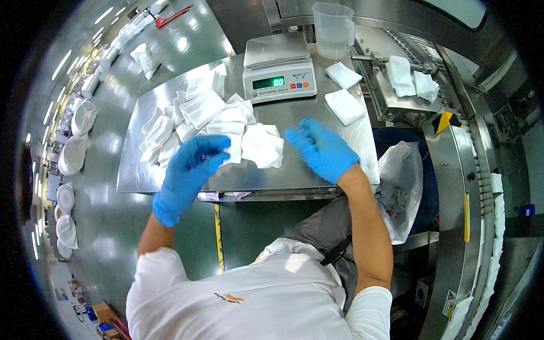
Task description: The person repeatedly picks white rectangular packets from a conveyor belt, places them on a digital scale, and then moves them to a pile on a stainless steel table. The person wears blue gloves and a white shirt throughout the process.
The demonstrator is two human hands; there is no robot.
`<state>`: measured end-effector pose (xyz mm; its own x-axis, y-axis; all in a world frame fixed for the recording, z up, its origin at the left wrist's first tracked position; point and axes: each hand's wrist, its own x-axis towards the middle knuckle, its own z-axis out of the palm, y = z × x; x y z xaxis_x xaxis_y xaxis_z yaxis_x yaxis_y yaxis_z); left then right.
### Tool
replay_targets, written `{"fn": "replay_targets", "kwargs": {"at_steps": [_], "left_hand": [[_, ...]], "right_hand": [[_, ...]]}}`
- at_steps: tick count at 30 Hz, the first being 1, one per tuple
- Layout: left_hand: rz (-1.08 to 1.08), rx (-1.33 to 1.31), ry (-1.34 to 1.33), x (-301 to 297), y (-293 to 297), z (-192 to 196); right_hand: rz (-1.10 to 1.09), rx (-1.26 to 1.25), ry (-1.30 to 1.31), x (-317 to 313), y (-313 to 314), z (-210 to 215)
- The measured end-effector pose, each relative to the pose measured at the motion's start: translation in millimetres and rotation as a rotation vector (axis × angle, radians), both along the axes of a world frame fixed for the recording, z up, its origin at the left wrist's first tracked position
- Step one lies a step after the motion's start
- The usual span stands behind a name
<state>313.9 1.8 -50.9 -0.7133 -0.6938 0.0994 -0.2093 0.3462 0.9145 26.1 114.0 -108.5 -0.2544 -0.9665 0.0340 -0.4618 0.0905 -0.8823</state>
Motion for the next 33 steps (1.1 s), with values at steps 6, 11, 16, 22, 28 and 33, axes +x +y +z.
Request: {"fn": "replay_targets", "kwargs": {"at_steps": [6,11,16,22,28,33], "left_hand": [[0.035,0.431,0.198,-1.3,43.1,-61.7],[-0.001,0.681,0.287,-7.9,41.4,-72.6],[-0.154,1.049,0.521,-45.3,60.3,-78.9],[-0.133,1.081,0.746,-101.7,72.9,-78.7],[-0.378,1.095,0.86,-122.1,69.5,-66.1],[-0.229,1.275,0.897,-134.9,80.0,-60.2]], "right_hand": [[0.05,0.339,0.079,40.2,-43.6,15.9],[0.034,0.146,0.109,42.9,-44.3,-11.8],[-0.228,-0.217,0.421,68.3,15.9,8.5],[-0.237,-0.422,0.32,65.7,51.1,11.4],[-0.295,-0.246,-0.471,48.0,66.9,27.6],[-0.46,-0.425,0.127,53.3,77.9,13.2]]}}
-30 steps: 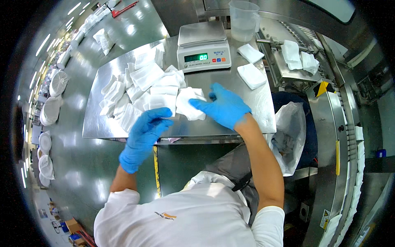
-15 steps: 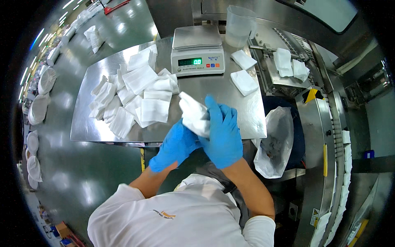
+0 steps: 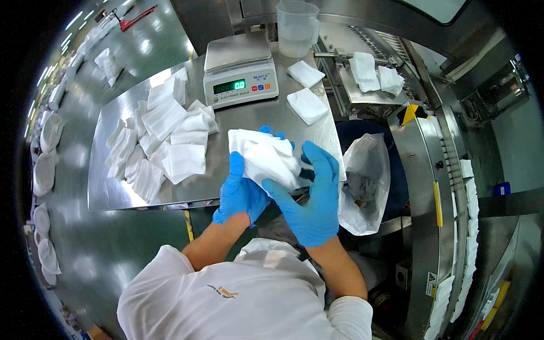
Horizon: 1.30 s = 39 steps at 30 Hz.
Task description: The person repeatedly picks white rectangular packets from a conveyor belt, places them on a digital scale, and then moves them to a pile on a stainless steel table. The person wears blue gloves and a white shirt throughout the process.
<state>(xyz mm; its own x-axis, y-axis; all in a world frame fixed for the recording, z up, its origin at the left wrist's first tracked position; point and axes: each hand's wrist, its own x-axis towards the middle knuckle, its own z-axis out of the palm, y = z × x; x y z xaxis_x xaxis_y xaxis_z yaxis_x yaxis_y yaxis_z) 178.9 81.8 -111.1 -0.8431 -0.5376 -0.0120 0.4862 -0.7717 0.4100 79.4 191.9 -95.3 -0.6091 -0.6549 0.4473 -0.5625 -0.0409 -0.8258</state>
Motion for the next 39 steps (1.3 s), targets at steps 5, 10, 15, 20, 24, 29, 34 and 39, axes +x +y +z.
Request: {"fn": "replay_targets", "kwargs": {"at_steps": [5,10,15,20,24,29,34,39], "left_hand": [[0.144,-0.03,-0.079,-1.9,2.7,0.2],[0.278,-0.198,-0.053,-3.5,-2.0,-4.8],[0.236,-0.053,-0.12,11.3,-13.3,-13.1],[0.227,0.067,-0.16,32.2,-26.0,-27.3],[0.195,0.03,-0.357,46.2,-30.0,-13.4],[0.104,-0.11,-0.29,78.4,-44.2,10.0],[0.111,-0.358,-0.31,119.8,-105.6,62.7],[0.299,-0.546,-0.341,96.2,-204.1,105.6]], "right_hand": [[-0.025,-0.007,-0.154,14.3,3.6,-8.7],[-0.067,-0.003,-0.187,23.7,-5.2,-0.2],[0.021,-0.111,0.363,13.4,-10.6,12.3],[0.12,-0.146,-0.346,-31.9,-70.3,59.4],[0.178,-0.102,-0.155,-114.7,-175.3,62.5],[0.161,0.113,-0.228,-156.8,-303.0,40.2],[-0.015,0.24,0.175,-170.7,-324.1,16.8],[-0.049,0.268,0.202,-197.2,-287.5,7.3]]}}
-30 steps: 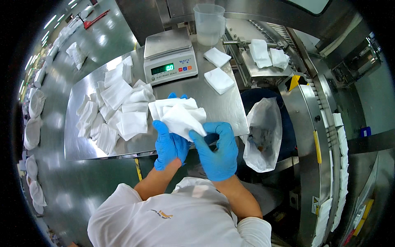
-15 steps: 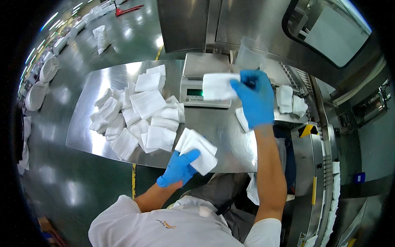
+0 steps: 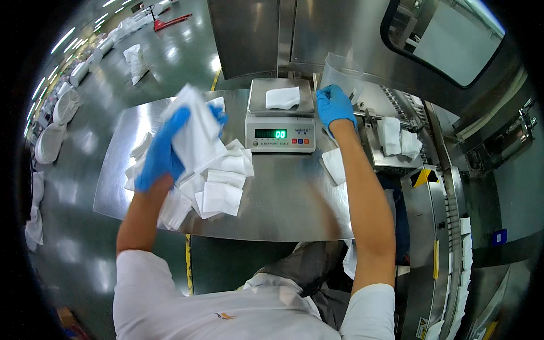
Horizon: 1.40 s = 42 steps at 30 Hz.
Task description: The person repeatedly picks white rectangular packets from a conveyor belt, places them on a digital scale, and then moves them to a pile on a stainless steel table. The person wears blue gloves and a white shirt throughout the process.
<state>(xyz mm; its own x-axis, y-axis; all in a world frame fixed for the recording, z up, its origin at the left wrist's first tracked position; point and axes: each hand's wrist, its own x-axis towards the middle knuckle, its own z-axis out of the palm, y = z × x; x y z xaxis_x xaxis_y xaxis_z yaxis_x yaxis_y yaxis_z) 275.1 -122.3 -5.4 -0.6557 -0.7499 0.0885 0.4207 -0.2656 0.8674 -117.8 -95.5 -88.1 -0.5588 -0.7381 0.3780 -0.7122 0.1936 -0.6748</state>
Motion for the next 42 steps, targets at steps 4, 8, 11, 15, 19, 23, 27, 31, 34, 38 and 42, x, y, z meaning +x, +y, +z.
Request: {"fn": "replay_targets", "kwargs": {"at_steps": [4,8,11,15,19,23,27,31,34,38,42], "left_hand": [[0.089,0.089,-0.062,-49.1,-62.6,18.3],[0.097,0.071,-0.139,-78.4,-81.2,28.0],[0.073,0.042,-0.203,-88.1,-86.2,26.7],[-0.027,0.042,-0.263,-95.9,-100.6,19.7],[-0.05,0.082,-0.309,-119.3,-101.3,16.6],[-0.178,0.074,-0.354,-183.0,-63.7,19.0],[-0.35,0.073,-0.355,-187.2,-138.5,-32.8],[-0.447,0.013,-0.434,-249.9,-87.6,-26.9],[-0.414,0.023,-0.484,-250.3,-19.6,-15.9],[-0.585,0.01,-0.402,-286.7,66.3,-23.7],[-0.732,-0.015,-0.411,-316.6,137.2,-26.5]], "right_hand": [[-0.019,0.149,-0.044,-34.2,-0.5,-8.7],[0.007,0.272,-0.152,-23.1,-0.9,10.9],[0.071,0.314,-0.192,-21.8,-6.0,13.7],[0.085,0.336,-0.075,-18.2,-15.0,7.8],[0.009,0.372,0.08,-10.1,-16.2,12.6],[-0.153,0.455,-0.03,4.1,5.9,17.7],[-0.162,0.17,-0.218,50.9,-47.1,-10.4],[-0.263,-0.188,-0.419,-5.1,-22.4,-27.8],[-0.242,-0.242,-0.416,16.7,85.9,8.3],[-0.024,-0.495,-0.785,5.5,233.1,33.9],[0.037,-0.609,-0.722,-18.6,315.0,-11.2]]}}
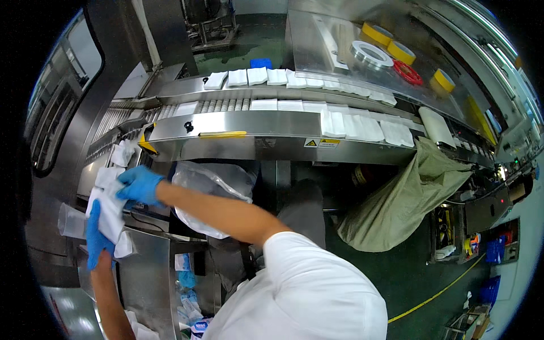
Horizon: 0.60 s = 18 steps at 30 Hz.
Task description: The person repeatedly picks white rectangular packets from a conveyor belt, places them on a digital scale, and then moves them to a pile on a stainless steel table. The person wears blue gloves and a white shirt throughout the process.
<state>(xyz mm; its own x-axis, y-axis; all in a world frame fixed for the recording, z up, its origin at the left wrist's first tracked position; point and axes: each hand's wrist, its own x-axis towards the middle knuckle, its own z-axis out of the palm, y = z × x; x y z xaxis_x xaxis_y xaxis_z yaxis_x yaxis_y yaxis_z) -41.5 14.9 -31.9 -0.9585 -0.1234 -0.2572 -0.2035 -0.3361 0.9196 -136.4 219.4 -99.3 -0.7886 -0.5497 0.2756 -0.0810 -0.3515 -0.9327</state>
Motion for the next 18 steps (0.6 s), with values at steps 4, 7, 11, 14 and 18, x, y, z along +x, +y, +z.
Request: {"fn": "replay_targets", "kwargs": {"at_steps": [4,7,11,14,18], "left_hand": [[-0.3,-0.128,0.079,-15.4,92.4,-2.7],[-0.423,-0.124,0.076,-26.5,134.8,2.5],[-0.322,-0.011,-0.036,-19.1,153.9,1.5],[-0.269,0.062,-0.08,-0.3,153.7,8.5],[-0.231,0.172,-0.051,23.4,154.7,8.4]], "right_hand": [[-0.052,0.151,-0.145,2.5,120.1,-3.0],[-0.179,0.33,-0.155,3.1,158.1,16.7],[-0.491,0.352,-0.174,-37.0,210.0,7.2],[-0.756,0.419,-0.132,-113.5,265.8,3.3],[-0.618,1.14,0.025,-196.4,333.4,-31.0]]}}
